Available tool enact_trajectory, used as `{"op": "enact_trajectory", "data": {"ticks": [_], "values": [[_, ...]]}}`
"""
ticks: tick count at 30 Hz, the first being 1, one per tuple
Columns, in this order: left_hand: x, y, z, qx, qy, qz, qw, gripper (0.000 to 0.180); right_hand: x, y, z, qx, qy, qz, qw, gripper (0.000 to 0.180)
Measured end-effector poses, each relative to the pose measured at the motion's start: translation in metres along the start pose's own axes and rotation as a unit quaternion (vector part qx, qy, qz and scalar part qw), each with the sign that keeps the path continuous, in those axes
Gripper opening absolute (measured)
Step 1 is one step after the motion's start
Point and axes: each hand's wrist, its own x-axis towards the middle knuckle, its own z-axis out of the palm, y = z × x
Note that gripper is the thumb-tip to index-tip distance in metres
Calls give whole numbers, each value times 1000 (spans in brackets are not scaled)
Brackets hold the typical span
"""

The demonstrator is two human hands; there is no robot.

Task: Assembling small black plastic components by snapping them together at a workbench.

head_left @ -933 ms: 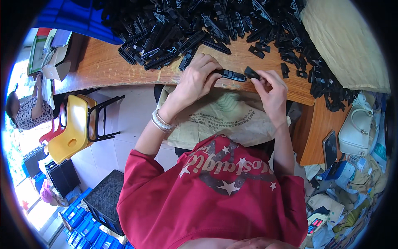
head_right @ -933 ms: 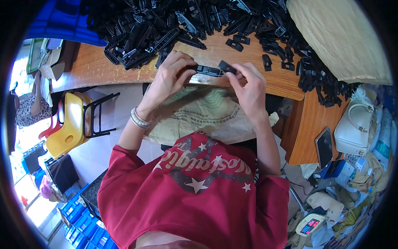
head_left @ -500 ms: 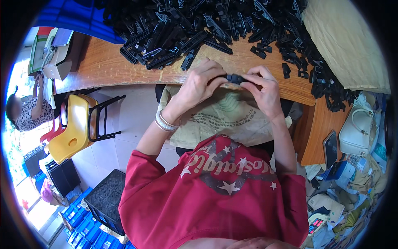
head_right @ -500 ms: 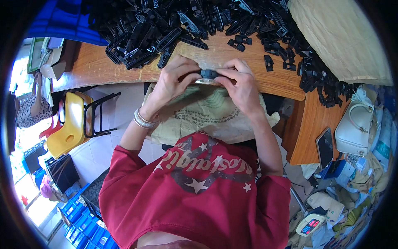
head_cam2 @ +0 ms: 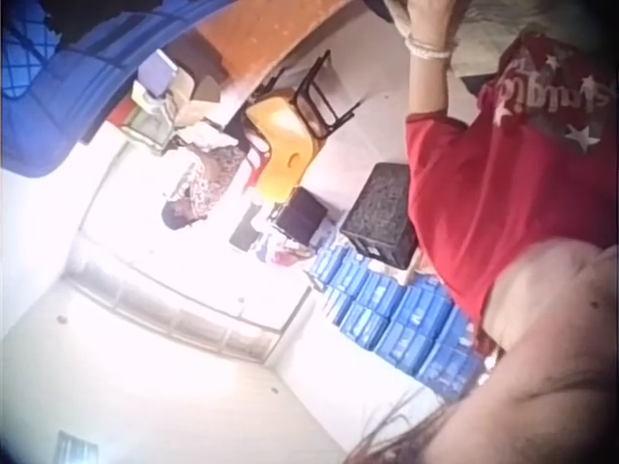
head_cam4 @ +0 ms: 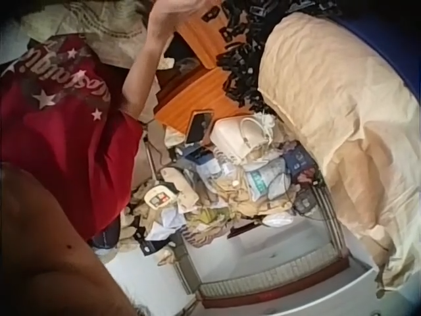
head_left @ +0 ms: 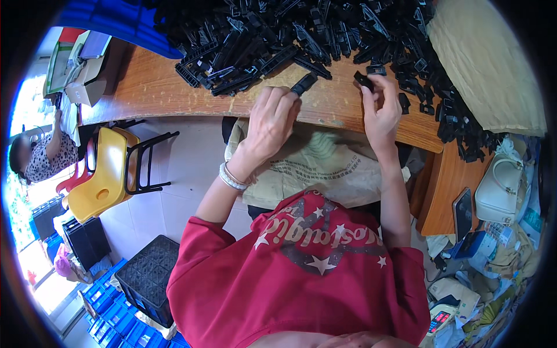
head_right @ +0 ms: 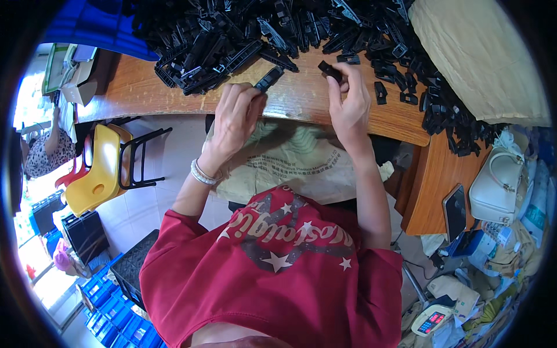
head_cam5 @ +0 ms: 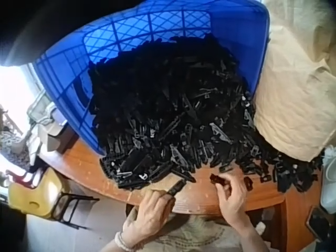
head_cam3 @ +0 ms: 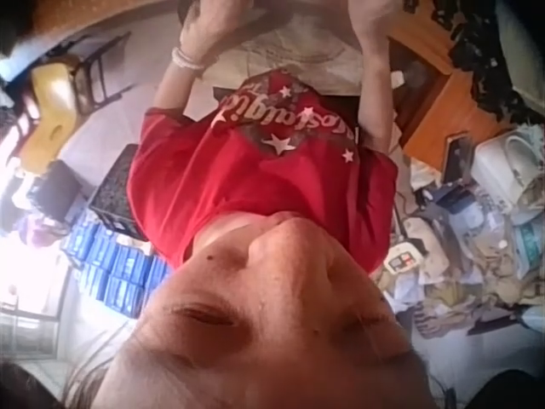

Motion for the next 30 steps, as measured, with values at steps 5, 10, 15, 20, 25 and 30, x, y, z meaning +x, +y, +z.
{"op": "enact_trajectory", "data": {"ticks": [5, 10, 15, 20, 25, 30], "values": [[1, -1, -1, -9, -10, -95, 995, 22, -11, -3, -8, 102, -77, 107, 986, 22], [9, 5, -2, -14, -60, -106, 992, 20, -8, -12, -3, 114, -154, 111, 975, 28], [32, -4, -4, 4, -110, 40, 993, 32, -14, -6, -10, -102, -90, -19, 991, 26], [40, -3, 6, -32, -142, 60, 988, 26, -23, -23, -21, 45, -130, 94, 986, 27], [33, -6, 12, -58, -122, 59, 989, 24, -39, -24, -21, 48, -118, 89, 988, 28], [28, -7, 15, -82, -110, 51, 989, 21, -54, -33, -16, 8, -89, 82, 993, 30]]}}
